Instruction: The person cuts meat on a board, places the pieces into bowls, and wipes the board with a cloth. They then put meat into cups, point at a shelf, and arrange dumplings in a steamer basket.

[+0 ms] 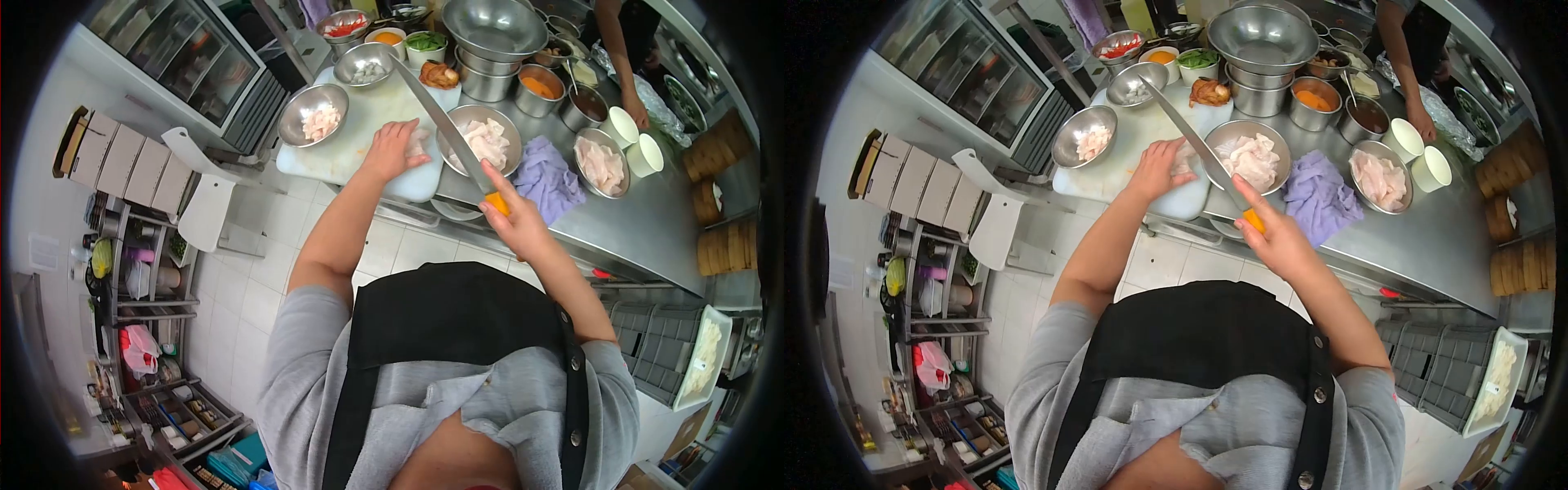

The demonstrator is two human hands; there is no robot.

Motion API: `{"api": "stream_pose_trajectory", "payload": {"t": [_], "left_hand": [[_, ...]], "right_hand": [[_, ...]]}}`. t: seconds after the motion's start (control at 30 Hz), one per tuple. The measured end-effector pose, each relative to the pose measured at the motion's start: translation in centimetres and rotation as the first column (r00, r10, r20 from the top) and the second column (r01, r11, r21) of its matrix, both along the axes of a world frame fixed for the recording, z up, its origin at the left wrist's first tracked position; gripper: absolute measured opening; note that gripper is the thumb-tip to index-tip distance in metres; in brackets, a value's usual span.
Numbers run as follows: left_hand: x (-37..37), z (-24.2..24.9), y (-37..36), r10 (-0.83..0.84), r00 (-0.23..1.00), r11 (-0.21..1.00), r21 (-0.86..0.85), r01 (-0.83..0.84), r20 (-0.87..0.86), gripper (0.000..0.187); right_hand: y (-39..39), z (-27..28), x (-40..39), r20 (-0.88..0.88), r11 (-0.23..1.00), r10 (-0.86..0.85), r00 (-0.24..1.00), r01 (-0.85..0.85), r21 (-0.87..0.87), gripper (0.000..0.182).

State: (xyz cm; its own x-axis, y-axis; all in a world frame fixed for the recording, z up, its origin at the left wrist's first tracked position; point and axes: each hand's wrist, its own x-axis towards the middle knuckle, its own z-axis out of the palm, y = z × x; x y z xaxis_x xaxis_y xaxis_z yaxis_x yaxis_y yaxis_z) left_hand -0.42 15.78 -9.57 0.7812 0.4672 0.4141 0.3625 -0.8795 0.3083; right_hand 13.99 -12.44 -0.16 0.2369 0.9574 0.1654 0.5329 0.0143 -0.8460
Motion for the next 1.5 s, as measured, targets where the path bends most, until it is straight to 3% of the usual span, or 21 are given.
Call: {"api": "stream_pose_trajectory", "payload": {"t": [0.2,0.3,0.4,0.5,0.6,0.7,0.8,1.0,1.3,1.5], "left_hand": [[1.6,-1.1,0.2,0.213,0.974,0.977,0.018,-0.212,-0.077,0.058],[0.7,-1.3,-1.0,0.336,0.936,0.937,-0.062,-0.343,-0.106,0.061],[-0.5,-1.2,-2.0,0.346,0.938,0.926,-0.171,-0.338,0.018,0.065],[-1.4,-1.2,-1.8,0.301,0.944,0.942,-0.195,-0.273,0.135,0.067],[-2.1,-0.9,-0.8,0.175,0.978,0.975,-0.157,-0.157,0.11,0.06],[-1.7,-0.4,0.4,0.049,0.993,0.989,-0.141,-0.034,0.105,0.052],[-1.7,-0.5,1.1,-0.049,0.995,0.974,-0.216,0.066,0.082,0.044],[-1.4,-1.5,0.9,-0.093,0.989,0.985,-0.134,0.108,0.116,0.035],[-1.1,-2.2,1.1,-0.099,0.986,0.99,-0.088,0.111,0.132,0.037],[-0.9,-2.7,1.3,-0.019,0.99,0.998,-0.052,0.027,0.139,0.043]], "right_hand": [[-0.3,0.0,-0.9,-0.062,0.981,-0.008,0.998,-0.005,-0.195,0.068],[-0.3,0.2,-1.7,-0.104,0.974,-0.021,0.994,-0.003,-0.227,0.068],[0.0,-0.6,-2.0,-0.11,0.981,0.025,0.994,-0.045,-0.19,0.067],[0.9,-2.2,-2.4,-0.029,0.953,-0.015,0.999,0.006,-0.302,0.066],[1.7,-2.5,-2.9,0.152,0.915,0.006,0.988,0.056,-0.399,0.065],[2.5,-2.7,-3.5,0.288,0.917,0.049,0.956,0.071,-0.392,0.065],[3.3,-1.7,-4.4,0.294,0.881,0.052,0.954,0.095,-0.464,0.064],[3.5,0.5,-5.3,0.352,0.818,0.066,0.934,0.151,-0.555,0.064],[11.1,-4.5,-4.8,0.328,0.896,0.035,0.944,0.116,-0.429,0.067],[3.2,-3.1,-5.2,0.34,0.876,0.07,0.938,0.105,-0.471,0.068]]}}
